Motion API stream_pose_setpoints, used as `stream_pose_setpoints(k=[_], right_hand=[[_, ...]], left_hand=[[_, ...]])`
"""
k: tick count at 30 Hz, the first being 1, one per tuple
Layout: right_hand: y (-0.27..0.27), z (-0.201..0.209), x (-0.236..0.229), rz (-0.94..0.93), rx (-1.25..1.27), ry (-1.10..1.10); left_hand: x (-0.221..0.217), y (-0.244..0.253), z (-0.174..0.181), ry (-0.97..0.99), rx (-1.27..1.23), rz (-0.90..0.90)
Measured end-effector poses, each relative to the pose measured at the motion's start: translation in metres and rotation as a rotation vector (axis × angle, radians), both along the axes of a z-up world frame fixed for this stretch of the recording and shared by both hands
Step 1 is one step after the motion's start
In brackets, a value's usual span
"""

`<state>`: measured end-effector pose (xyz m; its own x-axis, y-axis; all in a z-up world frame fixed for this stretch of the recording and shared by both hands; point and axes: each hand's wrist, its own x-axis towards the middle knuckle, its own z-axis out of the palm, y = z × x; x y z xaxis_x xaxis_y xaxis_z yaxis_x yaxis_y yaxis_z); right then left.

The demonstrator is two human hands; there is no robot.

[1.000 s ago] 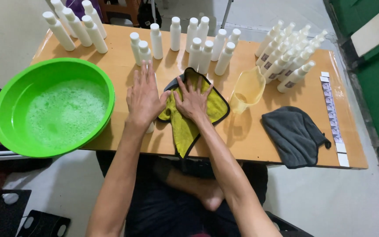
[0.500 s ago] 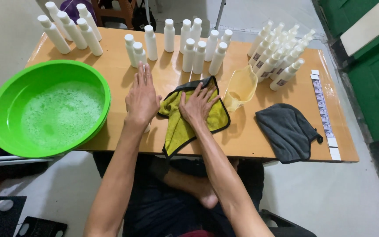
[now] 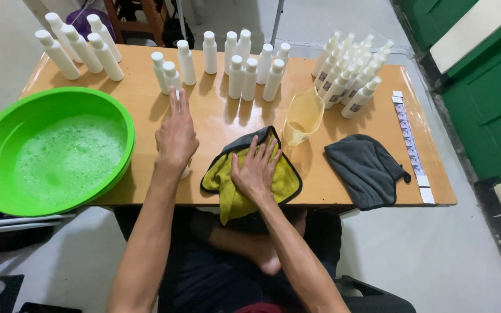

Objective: Wiping and organizing white plastic bottles on a wooden table using a cloth.

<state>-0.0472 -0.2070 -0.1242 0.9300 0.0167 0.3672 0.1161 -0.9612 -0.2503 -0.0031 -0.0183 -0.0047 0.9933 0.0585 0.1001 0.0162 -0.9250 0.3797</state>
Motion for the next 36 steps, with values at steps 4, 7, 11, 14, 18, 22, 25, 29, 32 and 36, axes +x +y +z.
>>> stream_pose_setpoints(k=[4,7,11,14,18,22,25,29,32,36], right_hand=[[-0.001,-0.004,0.011,0.012,0.005,0.017],[-0.001,-0.008,0.028,0.008,0.023,0.059],[0.001,-0.019,0.060,-0.056,-0.011,0.029],[0.000,-0.028,0.079,-0.085,-0.006,0.017],[-0.001,-0.032,0.093,-0.102,0.013,0.048],[-0.001,-0.029,0.093,-0.102,0.025,0.061],[-0.002,-0.026,0.091,-0.078,0.044,0.077],[-0.003,-0.028,0.087,-0.065,0.035,0.070],[-0.003,-0.033,0.088,-0.059,0.034,0.026],[-0.003,-0.039,0.090,-0.067,0.026,-0.015]], left_hand=[[0.000,0.001,-0.002,-0.006,-0.002,0.006],[0.000,0.002,-0.003,0.018,-0.006,-0.001],[-0.003,0.002,0.004,0.024,-0.016,-0.004],[-0.007,0.004,0.009,0.038,-0.019,-0.004],[-0.008,0.005,0.010,0.040,-0.017,-0.001],[-0.013,0.001,0.015,0.028,-0.037,-0.003],[-0.010,0.002,0.011,0.032,-0.031,0.024],[0.002,0.006,0.002,-0.013,0.013,0.052],[0.013,0.009,0.008,-0.046,0.018,0.053],[0.039,0.013,0.005,-0.083,0.067,0.076]])
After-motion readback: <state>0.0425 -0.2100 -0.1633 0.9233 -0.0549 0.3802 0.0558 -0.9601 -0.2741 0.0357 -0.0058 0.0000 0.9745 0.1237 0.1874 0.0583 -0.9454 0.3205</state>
